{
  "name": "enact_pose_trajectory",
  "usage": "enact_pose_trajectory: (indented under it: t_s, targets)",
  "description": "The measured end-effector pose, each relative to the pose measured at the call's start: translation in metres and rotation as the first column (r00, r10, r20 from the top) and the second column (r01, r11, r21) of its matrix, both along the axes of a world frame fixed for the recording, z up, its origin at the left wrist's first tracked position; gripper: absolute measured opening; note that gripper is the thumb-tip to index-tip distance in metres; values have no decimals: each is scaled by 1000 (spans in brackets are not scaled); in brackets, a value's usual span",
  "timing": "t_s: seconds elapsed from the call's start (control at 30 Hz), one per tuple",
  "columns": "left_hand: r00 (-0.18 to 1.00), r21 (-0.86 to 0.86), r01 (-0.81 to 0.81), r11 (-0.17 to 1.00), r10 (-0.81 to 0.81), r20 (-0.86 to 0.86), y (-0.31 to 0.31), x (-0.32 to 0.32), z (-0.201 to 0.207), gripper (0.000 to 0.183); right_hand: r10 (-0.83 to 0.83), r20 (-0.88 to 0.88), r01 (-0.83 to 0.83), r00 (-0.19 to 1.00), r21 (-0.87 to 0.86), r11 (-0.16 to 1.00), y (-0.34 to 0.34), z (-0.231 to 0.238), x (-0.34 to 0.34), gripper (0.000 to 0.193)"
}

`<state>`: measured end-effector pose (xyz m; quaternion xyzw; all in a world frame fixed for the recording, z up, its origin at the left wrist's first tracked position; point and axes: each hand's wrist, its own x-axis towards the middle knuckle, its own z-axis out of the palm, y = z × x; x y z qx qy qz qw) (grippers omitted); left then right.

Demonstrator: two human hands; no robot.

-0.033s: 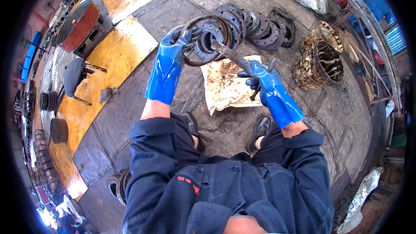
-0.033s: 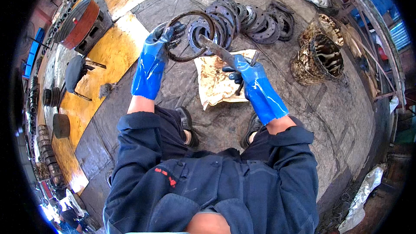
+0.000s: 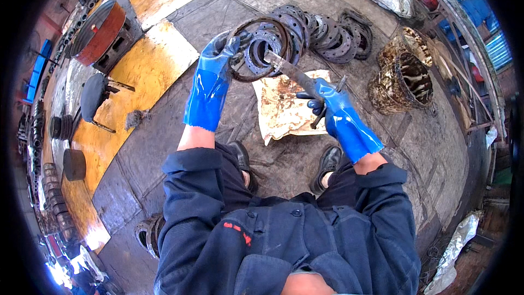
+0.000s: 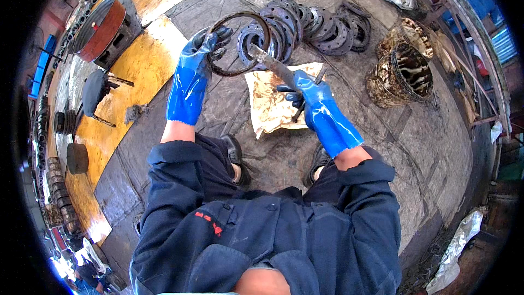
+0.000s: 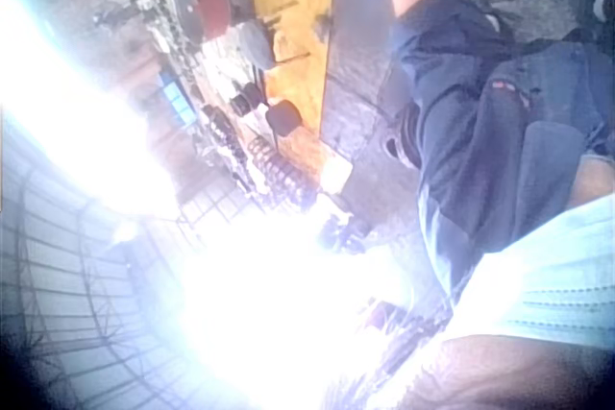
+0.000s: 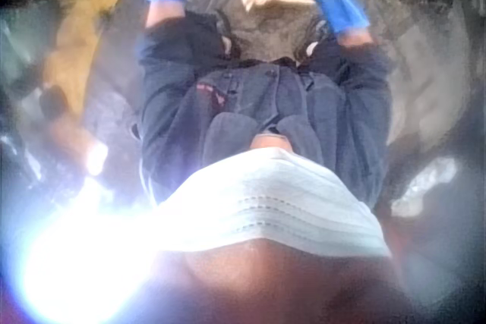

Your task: The person cleans a metal ring using a metal tool and a hammer to remove debris, while wearing blue gloves on a fabrication floor.

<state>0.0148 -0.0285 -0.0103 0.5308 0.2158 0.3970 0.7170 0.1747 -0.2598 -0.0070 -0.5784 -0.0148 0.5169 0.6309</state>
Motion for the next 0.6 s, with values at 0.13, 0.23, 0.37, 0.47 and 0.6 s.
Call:
enact_pose_trajectory:
  t_s: [0.13, 0.23, 0.37, 0.47, 0.6]
  targets:
    - [1000, 29, 4, 1000, -4, 17, -5, 8, 11, 42, 3, -198, 10, 980, 67, 998, -1, -26, -18, 42]
    - [998, 40, -30, 999, 28, 64, -5, 2, 12, 42, 61, -423, -3, 904, 137, 991, 10, -36, -40, 48]
    - [992, 24, -57, 998, 54, 114, 3, 3, -4, 39, 40, -711, 83, 702, 137, 987, 10, -1, -56, 49]
    - [989, 39, -24, 999, 18, 148, 12, 5, -8, 39, 87, -825, 87, 559, 163, 983, 5, 6, -41, 46]
    - [994, -109, -47, 993, 57, 91, 7, 7, -3, 40, 212, -782, 116, 586, 340, 933, -7, 2, -8, 52]
